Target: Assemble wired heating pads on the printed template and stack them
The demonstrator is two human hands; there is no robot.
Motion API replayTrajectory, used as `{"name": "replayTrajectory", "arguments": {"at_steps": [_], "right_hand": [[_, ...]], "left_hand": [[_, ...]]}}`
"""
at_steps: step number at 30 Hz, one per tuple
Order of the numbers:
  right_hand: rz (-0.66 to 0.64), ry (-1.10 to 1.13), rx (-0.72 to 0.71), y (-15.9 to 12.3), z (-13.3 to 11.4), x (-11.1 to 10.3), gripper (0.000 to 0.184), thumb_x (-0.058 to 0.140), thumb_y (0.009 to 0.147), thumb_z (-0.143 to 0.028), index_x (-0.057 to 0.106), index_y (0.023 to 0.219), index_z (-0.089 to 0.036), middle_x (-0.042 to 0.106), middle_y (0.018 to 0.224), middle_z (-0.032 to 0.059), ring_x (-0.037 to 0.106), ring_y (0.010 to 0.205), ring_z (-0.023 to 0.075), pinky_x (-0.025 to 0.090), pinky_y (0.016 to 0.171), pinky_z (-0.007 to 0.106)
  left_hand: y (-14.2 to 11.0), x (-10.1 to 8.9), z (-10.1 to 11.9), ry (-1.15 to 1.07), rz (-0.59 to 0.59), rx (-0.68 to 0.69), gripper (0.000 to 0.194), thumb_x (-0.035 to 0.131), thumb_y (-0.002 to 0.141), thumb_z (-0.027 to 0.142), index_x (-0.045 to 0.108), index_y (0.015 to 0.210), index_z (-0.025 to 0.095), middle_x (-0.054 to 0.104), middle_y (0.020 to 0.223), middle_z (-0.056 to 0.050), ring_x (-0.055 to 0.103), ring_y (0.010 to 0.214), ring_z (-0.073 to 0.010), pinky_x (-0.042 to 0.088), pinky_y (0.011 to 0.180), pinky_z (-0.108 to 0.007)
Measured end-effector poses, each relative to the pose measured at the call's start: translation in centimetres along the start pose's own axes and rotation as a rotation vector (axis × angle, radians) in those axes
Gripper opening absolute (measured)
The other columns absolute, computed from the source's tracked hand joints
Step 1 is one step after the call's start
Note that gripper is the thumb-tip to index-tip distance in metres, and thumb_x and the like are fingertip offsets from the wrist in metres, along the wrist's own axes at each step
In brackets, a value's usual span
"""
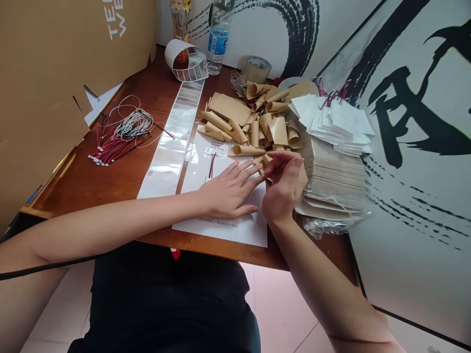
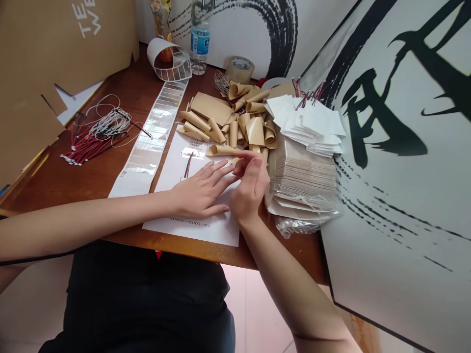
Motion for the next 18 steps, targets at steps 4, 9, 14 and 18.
{"name": "replayTrajectory", "arguments": {"at_steps": [4, 9, 14, 18], "right_hand": [[0.002, 0.082, 0.099, 0.8, 0.6, -0.1, 0.046, 0.038, 0.104, -0.060, 0.063, 0.097, -0.023, 0.051, 0.072, -0.0030, 0.054, 0.062, 0.0142, 0.047, 0.061, 0.030], [-0.187, 0.048, 0.387, 1.0, 1.6, 0.3, 0.034, 0.066, 0.089, -0.056, 0.063, 0.089, -0.022, 0.059, 0.079, -0.0019, 0.062, 0.062, 0.0123, 0.052, 0.052, 0.026], [-0.412, -0.056, 0.459, -0.2, 1.0, 1.5, 0.036, 0.070, 0.084, -0.056, 0.064, 0.088, -0.021, 0.066, 0.095, 0.0043, 0.073, 0.077, 0.0190, 0.054, 0.046, 0.024], [-0.437, -0.092, 0.420, -0.4, 0.4, 1.7, 0.033, 0.068, 0.086, -0.053, 0.065, 0.087, -0.020, 0.068, 0.093, 0.0059, 0.074, 0.081, 0.0214, 0.054, 0.046, 0.023]], "left_hand": [[0.0, -2.9, -1.4, -0.396, 0.172, -0.127, 0.045, 0.049, 0.101, 0.036, 0.054, 0.140, 0.014, 0.046, 0.161, -0.020, 0.038, 0.154, -0.0289, 0.033, 0.127, -0.050], [-1.3, -7.8, -4.5, -0.500, 0.403, -0.527, 0.026, 0.052, 0.099, 0.022, 0.064, 0.121, 0.014, 0.066, 0.133, -0.015, 0.062, 0.125, -0.0235, 0.050, 0.109, -0.042], [-2.2, -8.5, -5.1, -0.933, 0.275, -0.825, 0.026, 0.057, 0.100, 0.025, 0.059, 0.125, 0.017, 0.066, 0.126, -0.012, 0.065, 0.117, -0.0204, 0.057, 0.097, -0.035], [-2.2, -8.0, -4.6, -1.109, 0.292, -0.858, 0.029, 0.060, 0.099, 0.021, 0.056, 0.128, 0.018, 0.069, 0.111, -0.008, 0.071, 0.094, -0.0153, 0.057, 0.098, -0.038]]}}
Point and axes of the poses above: each hand's wrist, its own y-axis towards the middle knuckle, its own x-axis out of the palm, z = x × y, the point moved 2 cm from there along y, towards the middle knuckle
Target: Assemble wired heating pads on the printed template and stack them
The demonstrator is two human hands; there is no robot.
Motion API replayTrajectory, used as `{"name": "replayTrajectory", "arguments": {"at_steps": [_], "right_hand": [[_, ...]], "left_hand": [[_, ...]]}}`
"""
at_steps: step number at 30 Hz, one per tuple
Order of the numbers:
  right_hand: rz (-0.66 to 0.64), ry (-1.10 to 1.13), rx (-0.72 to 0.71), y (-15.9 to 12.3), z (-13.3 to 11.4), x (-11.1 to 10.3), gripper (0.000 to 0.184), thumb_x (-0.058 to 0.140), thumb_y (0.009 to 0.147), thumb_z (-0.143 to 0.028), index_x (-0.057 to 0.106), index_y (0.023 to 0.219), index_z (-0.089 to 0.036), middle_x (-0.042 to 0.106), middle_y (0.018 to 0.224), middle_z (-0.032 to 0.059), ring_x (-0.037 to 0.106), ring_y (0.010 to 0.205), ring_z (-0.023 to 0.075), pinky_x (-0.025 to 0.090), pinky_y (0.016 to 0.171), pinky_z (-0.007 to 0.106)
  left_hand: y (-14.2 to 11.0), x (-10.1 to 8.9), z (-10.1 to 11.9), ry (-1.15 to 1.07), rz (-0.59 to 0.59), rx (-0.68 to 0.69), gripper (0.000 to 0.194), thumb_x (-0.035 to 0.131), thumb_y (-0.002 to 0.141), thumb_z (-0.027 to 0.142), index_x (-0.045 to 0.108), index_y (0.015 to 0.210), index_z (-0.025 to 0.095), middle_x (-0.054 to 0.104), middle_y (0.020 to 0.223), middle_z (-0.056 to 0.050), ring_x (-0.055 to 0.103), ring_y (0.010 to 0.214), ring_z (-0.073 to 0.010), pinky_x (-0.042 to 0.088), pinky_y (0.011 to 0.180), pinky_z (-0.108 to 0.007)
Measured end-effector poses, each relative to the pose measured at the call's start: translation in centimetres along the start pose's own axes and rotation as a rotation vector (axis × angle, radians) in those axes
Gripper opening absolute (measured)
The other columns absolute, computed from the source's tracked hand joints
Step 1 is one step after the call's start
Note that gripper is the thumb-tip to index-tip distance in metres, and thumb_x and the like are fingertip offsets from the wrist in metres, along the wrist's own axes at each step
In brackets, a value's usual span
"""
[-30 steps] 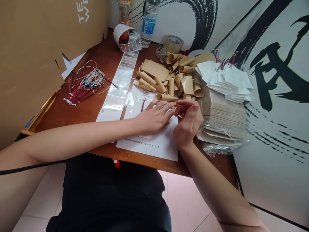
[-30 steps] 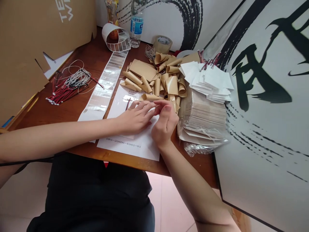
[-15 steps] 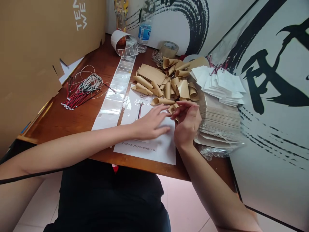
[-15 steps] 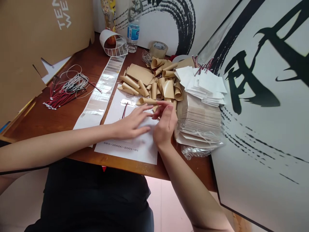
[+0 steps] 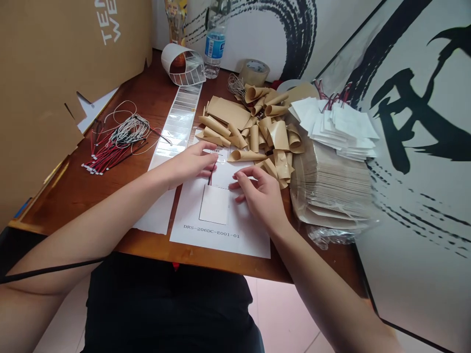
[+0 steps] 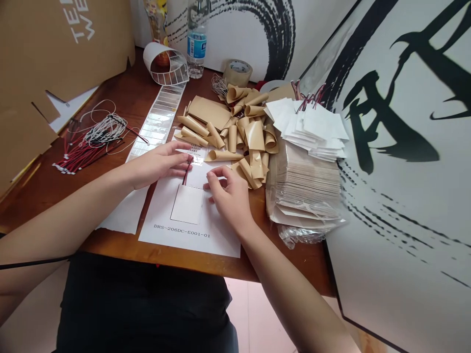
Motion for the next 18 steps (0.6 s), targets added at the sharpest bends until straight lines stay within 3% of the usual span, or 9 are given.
{"name": "replayTrajectory", "arguments": {"at_steps": [3, 8, 13, 18], "right_hand": [[-0.023, -0.016, -0.007, 0.0, -0.1, 0.0, 0.031, 0.066, 0.087, -0.051, 0.065, 0.086, -0.020, 0.069, 0.090, 0.0058, 0.074, 0.080, 0.0221, 0.055, 0.047, 0.025], [-0.064, -0.034, -0.025, -0.1, -0.1, 0.2, 0.029, 0.065, 0.088, -0.049, 0.065, 0.088, -0.020, 0.069, 0.083, 0.0053, 0.073, 0.081, 0.0218, 0.054, 0.047, 0.025], [-0.084, -0.003, -0.005, -0.2, 0.0, 0.3, 0.028, 0.064, 0.089, -0.049, 0.063, 0.096, -0.022, 0.071, 0.092, 0.0060, 0.072, 0.082, 0.0203, 0.051, 0.046, 0.023], [-0.083, 0.034, 0.025, 0.0, 0.2, 0.2, 0.031, 0.058, 0.091, -0.051, 0.063, 0.098, -0.022, 0.071, 0.090, 0.0053, 0.070, 0.084, 0.0188, 0.050, 0.050, 0.022]], "left_hand": [[-0.1, 0.0, -0.1, -0.020, -0.012, 0.011, 0.033, 0.065, 0.096, 0.018, 0.054, 0.127, 0.016, 0.069, 0.102, -0.006, 0.072, 0.088, -0.0154, 0.058, 0.098, -0.040], [-0.4, -0.7, -0.2, 0.212, -0.122, -0.024, 0.047, 0.072, 0.090, 0.021, 0.051, 0.132, 0.016, 0.073, 0.086, -0.004, 0.071, 0.085, -0.0177, 0.058, 0.089, -0.038], [-0.4, -1.4, 0.0, 0.473, -0.241, 0.018, 0.029, 0.068, 0.090, 0.033, 0.064, 0.112, 0.015, 0.077, 0.095, -0.007, 0.069, 0.078, -0.0163, 0.055, 0.079, -0.032], [-0.9, -1.5, 0.6, 0.825, -0.290, 0.146, 0.028, 0.065, 0.089, 0.044, 0.072, 0.099, 0.018, 0.076, 0.089, -0.004, 0.066, 0.076, -0.0174, 0.046, 0.069, -0.029]]}}
Point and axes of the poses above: each hand's wrist, its own y-axis towards the middle knuckle, its own x-axis out of the palm, z = x × y, the point moved 2 cm from there along y, towards the middle knuckle
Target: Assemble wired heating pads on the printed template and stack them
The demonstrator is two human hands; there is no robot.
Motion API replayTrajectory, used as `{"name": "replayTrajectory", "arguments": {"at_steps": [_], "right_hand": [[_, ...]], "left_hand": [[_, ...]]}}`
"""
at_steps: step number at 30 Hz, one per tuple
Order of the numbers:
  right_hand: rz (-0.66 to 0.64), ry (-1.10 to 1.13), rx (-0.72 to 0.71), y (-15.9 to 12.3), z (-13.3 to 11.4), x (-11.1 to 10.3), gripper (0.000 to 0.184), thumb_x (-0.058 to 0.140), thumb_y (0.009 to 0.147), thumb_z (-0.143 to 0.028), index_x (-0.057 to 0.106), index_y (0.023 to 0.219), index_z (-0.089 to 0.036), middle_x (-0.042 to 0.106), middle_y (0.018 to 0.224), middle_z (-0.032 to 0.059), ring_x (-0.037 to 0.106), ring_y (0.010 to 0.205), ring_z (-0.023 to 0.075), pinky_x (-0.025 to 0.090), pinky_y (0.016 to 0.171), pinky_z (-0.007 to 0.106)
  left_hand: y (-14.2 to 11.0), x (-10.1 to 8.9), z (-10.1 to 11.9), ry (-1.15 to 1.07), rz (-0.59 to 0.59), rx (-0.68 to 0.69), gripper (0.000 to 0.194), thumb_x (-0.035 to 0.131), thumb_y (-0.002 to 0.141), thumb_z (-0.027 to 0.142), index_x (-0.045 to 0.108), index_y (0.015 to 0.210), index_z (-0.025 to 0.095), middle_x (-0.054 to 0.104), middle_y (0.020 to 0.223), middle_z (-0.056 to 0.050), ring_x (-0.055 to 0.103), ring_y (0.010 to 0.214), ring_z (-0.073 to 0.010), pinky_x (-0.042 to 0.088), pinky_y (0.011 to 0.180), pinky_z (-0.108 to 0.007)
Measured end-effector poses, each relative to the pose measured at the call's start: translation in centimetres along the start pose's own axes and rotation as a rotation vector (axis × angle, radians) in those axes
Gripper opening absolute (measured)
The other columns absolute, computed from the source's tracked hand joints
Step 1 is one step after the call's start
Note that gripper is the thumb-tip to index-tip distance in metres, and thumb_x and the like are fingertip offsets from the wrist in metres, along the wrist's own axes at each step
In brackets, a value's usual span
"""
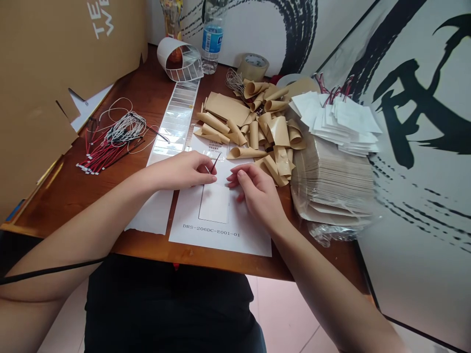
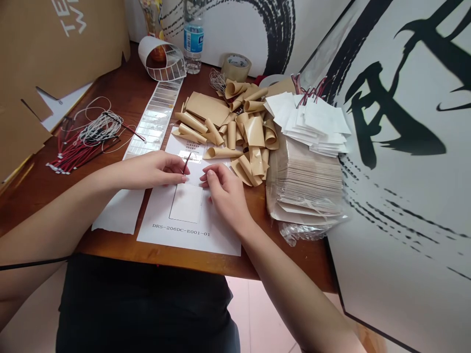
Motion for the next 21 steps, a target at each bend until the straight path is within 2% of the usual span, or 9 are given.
{"name": "replayTrajectory", "arguments": {"at_steps": [4, 8, 10, 14, 21], "right_hand": [[-0.011, 0.010, 0.019, 0.2, 0.2, -0.2, 0.030, 0.058, 0.091, -0.051, 0.064, 0.098, -0.023, 0.071, 0.090, 0.0048, 0.070, 0.086, 0.0184, 0.051, 0.054, 0.024], [-0.027, -0.018, 0.038, 0.2, 0.3, -0.1, 0.030, 0.056, 0.092, -0.051, 0.063, 0.098, -0.023, 0.072, 0.089, 0.0046, 0.070, 0.087, 0.0195, 0.049, 0.056, 0.025], [-0.041, -0.070, 0.011, 0.1, 0.3, -0.1, 0.025, 0.054, 0.094, -0.046, 0.064, 0.100, -0.023, 0.074, 0.092, 0.0049, 0.070, 0.089, 0.0200, 0.051, 0.063, 0.028], [-0.091, -0.237, -0.101, -0.1, -0.2, 0.1, 0.019, 0.053, 0.094, -0.033, 0.067, 0.103, -0.023, 0.077, 0.094, 0.0041, 0.070, 0.095, 0.0210, 0.051, 0.087, 0.038], [-0.122, -0.262, -0.086, -0.2, -0.4, 0.2, 0.021, 0.057, 0.090, -0.028, 0.070, 0.107, -0.025, 0.078, 0.103, 0.0051, 0.071, 0.105, 0.0248, 0.051, 0.093, 0.042]], "left_hand": [[-0.3, 0.3, 0.5, 0.053, 0.027, 0.034, 0.023, 0.069, 0.083, 0.037, 0.073, 0.097, 0.019, 0.078, 0.093, -0.004, 0.069, 0.085, -0.0192, 0.047, 0.075, -0.028], [-0.3, 0.7, 0.6, 0.061, 0.047, 0.024, 0.023, 0.072, 0.080, 0.038, 0.075, 0.093, 0.019, 0.078, 0.091, -0.003, 0.070, 0.085, -0.0196, 0.047, 0.074, -0.028], [-0.2, 0.8, 0.6, 0.078, 0.056, 0.013, 0.022, 0.071, 0.082, 0.038, 0.076, 0.092, 0.019, 0.078, 0.089, -0.003, 0.070, 0.083, -0.0193, 0.046, 0.073, -0.028], [0.0, 0.9, 0.6, 0.129, 0.055, 0.001, 0.018, 0.070, 0.082, 0.035, 0.077, 0.089, 0.020, 0.077, 0.085, -0.003, 0.068, 0.081, -0.0196, 0.044, 0.072, -0.029], [0.3, 1.1, 0.6, 0.161, 0.037, -0.018, 0.015, 0.072, 0.081, 0.033, 0.076, 0.088, 0.020, 0.075, 0.083, -0.003, 0.066, 0.080, -0.0191, 0.044, 0.073, -0.029]]}}
Point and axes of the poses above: each hand's wrist, its own y-axis towards the middle knuckle, its own x-axis out of the palm, z = x × y, the point moved 2 cm from there along y, towards the middle knuckle
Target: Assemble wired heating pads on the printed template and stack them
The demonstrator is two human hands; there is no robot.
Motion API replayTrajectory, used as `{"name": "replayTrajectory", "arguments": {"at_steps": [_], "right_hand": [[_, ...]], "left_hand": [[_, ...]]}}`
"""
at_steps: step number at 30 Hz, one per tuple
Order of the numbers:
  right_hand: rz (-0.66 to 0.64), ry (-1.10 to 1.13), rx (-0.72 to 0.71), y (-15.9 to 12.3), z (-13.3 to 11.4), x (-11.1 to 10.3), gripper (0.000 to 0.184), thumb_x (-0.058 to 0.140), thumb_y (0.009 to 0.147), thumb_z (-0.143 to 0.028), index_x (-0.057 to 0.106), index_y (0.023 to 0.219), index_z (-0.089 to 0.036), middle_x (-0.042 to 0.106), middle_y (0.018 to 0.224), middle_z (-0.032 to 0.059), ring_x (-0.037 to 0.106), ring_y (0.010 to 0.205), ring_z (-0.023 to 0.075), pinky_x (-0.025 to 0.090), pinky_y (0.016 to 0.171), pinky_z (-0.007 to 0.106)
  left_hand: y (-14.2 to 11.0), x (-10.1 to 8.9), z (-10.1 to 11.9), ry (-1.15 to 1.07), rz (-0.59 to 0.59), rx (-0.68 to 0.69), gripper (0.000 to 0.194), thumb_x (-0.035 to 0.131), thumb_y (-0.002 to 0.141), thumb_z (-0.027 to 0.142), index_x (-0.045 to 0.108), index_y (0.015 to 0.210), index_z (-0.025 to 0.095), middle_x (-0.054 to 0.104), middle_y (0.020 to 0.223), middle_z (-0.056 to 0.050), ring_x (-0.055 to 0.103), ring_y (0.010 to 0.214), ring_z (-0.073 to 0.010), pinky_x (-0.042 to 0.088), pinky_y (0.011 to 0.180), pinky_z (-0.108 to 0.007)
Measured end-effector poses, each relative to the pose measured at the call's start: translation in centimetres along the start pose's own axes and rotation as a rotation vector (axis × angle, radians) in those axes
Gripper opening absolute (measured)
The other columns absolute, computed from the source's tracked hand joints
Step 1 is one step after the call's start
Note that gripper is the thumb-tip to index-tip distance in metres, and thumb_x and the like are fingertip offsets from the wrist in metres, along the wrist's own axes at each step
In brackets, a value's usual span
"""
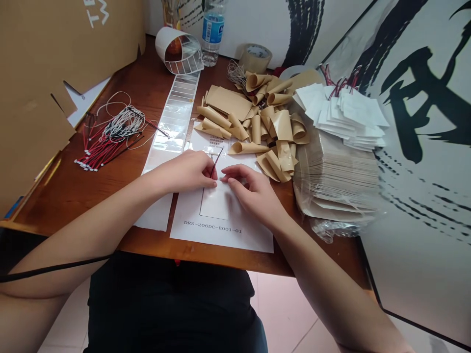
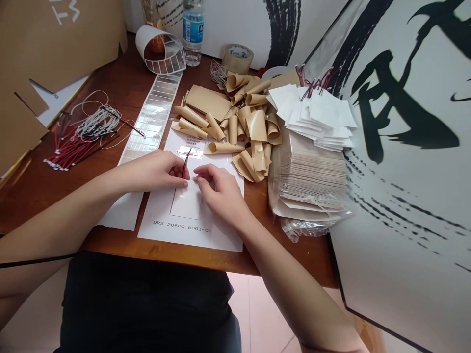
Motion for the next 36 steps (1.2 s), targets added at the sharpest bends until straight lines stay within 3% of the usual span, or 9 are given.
{"name": "replayTrajectory", "arguments": {"at_steps": [5, 14, 19, 24, 30, 36], "right_hand": [[-0.018, 0.003, -0.006, 0.1, -0.3, 0.0, 0.023, 0.060, 0.089, -0.033, 0.071, 0.107, -0.025, 0.077, 0.108, 0.0057, 0.071, 0.101, 0.0240, 0.053, 0.088, 0.040], [-0.025, 0.129, 0.052, 0.3, -0.1, -0.3, 0.024, 0.064, 0.088, -0.040, 0.074, 0.100, -0.022, 0.078, 0.095, 0.0050, 0.070, 0.084, 0.0207, 0.053, 0.067, 0.033], [-0.131, 0.120, 0.039, 0.3, -0.7, -0.5, 0.024, 0.073, 0.084, -0.043, 0.077, 0.093, -0.021, 0.079, 0.092, 0.0047, 0.070, 0.084, 0.0193, 0.053, 0.078, 0.033], [-0.138, -0.020, -0.025, 0.3, -0.8, -0.5, 0.015, 0.077, 0.079, -0.035, 0.076, 0.086, -0.022, 0.073, 0.079, 0.0003, 0.060, 0.070, 0.0160, 0.046, 0.066, 0.030], [-0.126, -0.034, -0.050, 0.3, -0.5, -0.6, 0.008, 0.076, 0.079, -0.030, 0.073, 0.081, -0.023, 0.067, 0.073, -0.0014, 0.056, 0.069, 0.0157, 0.043, 0.066, 0.030], [-0.169, 0.060, -0.005, 0.3, -0.6, -0.8, 0.020, 0.071, 0.086, -0.041, 0.074, 0.081, -0.022, 0.071, 0.080, 0.0016, 0.058, 0.076, 0.0170, 0.043, 0.071, 0.031]], "left_hand": [[0.1, 0.2, 0.2, 0.013, 0.004, -0.006, 0.020, 0.072, 0.081, 0.040, 0.075, 0.085, 0.020, 0.073, 0.082, -0.003, 0.063, 0.077, -0.0196, 0.041, 0.069, -0.030], [0.3, 0.2, 0.0, 0.030, -0.002, 0.033, 0.017, 0.068, 0.087, 0.034, 0.076, 0.087, 0.020, 0.071, 0.076, -0.002, 0.060, 0.073, -0.0178, 0.037, 0.068, -0.029], [0.2, 0.3, 0.1, 0.029, -0.001, 0.052, 0.022, 0.066, 0.089, 0.038, 0.076, 0.089, 0.019, 0.072, 0.080, -0.003, 0.061, 0.076, -0.0184, 0.038, 0.069, -0.028], [-0.1, 0.3, 0.2, 0.034, 0.020, 0.067, 0.017, 0.065, 0.088, 0.032, 0.074, 0.087, 0.018, 0.071, 0.079, -0.003, 0.061, 0.073, -0.0175, 0.038, 0.068, -0.028], [-0.4, 0.2, 0.4, 0.048, 0.057, 0.091, 0.017, 0.065, 0.088, 0.032, 0.074, 0.086, 0.018, 0.072, 0.079, -0.003, 0.061, 0.073, -0.0176, 0.039, 0.067, -0.028], [-1.0, 0.1, 0.9, 0.011, 0.068, 0.122, 0.015, 0.066, 0.089, 0.030, 0.074, 0.087, 0.017, 0.072, 0.080, -0.002, 0.060, 0.072, -0.0164, 0.039, 0.069, -0.028]]}}
Point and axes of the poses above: each hand's wrist, its own y-axis towards the middle knuckle, its own x-axis out of the palm, z = x × y, the point moved 2 cm from there along y, towards the middle knuckle
